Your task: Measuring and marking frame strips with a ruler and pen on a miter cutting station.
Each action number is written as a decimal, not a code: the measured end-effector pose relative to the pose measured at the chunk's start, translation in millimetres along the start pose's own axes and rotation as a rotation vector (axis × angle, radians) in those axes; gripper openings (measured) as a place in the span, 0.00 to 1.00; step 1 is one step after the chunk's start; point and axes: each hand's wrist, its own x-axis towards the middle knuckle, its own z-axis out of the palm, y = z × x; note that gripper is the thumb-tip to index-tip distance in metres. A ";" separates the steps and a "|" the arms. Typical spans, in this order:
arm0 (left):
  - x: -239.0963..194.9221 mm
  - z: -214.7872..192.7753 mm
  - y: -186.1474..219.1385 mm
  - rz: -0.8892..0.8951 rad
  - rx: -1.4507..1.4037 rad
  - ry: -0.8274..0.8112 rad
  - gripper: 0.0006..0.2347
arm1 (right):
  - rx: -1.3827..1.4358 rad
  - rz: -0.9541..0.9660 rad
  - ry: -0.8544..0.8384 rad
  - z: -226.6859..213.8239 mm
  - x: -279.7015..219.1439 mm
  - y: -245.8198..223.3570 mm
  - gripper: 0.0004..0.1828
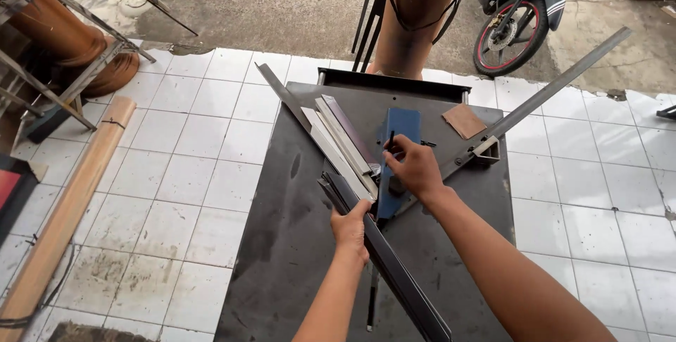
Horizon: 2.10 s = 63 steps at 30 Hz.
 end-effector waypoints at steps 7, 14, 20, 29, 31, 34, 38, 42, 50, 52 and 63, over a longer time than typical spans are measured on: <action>11.1 -5.0 16.9 0.000 0.052 -0.055 0.20 | -0.356 -0.089 -0.123 11.7 6.9 -4.0 0.06; 17.5 -3.0 18.9 0.008 0.070 -0.053 0.19 | -0.437 -0.051 -0.149 19.6 18.8 9.8 0.06; 17.3 6.4 20.4 0.006 0.075 -0.089 0.20 | -0.550 -0.064 -0.215 27.7 31.2 25.4 0.05; 26.4 22.9 28.1 0.020 0.099 -0.082 0.22 | -0.483 -0.015 -0.183 31.7 47.1 25.8 0.03; 26.9 26.6 29.6 0.017 0.095 -0.067 0.22 | -0.521 -0.011 -0.214 29.5 45.1 21.2 0.04; 23.5 32.8 33.3 -0.001 0.094 -0.043 0.22 | -0.571 0.009 -0.247 24.3 45.2 8.0 0.07; 22.9 41.6 42.8 0.003 0.072 -0.052 0.23 | -0.608 0.011 -0.277 26.3 57.5 5.2 0.06; 15.6 46.2 54.1 0.004 0.067 -0.080 0.23 | -0.666 -0.010 -0.297 35.4 60.9 13.6 0.09; 26.3 75.6 77.6 -0.063 -0.068 -0.164 0.21 | 0.019 0.302 -0.104 -24.3 114.0 51.1 0.29; 22.5 85.9 89.6 -0.094 -0.117 -0.196 0.21 | 0.094 0.419 0.034 -23.8 135.2 114.8 0.22; 17.6 136.8 148.9 -0.179 -0.252 -0.265 0.18 | -0.423 0.525 -0.387 23.8 196.0 237.4 0.07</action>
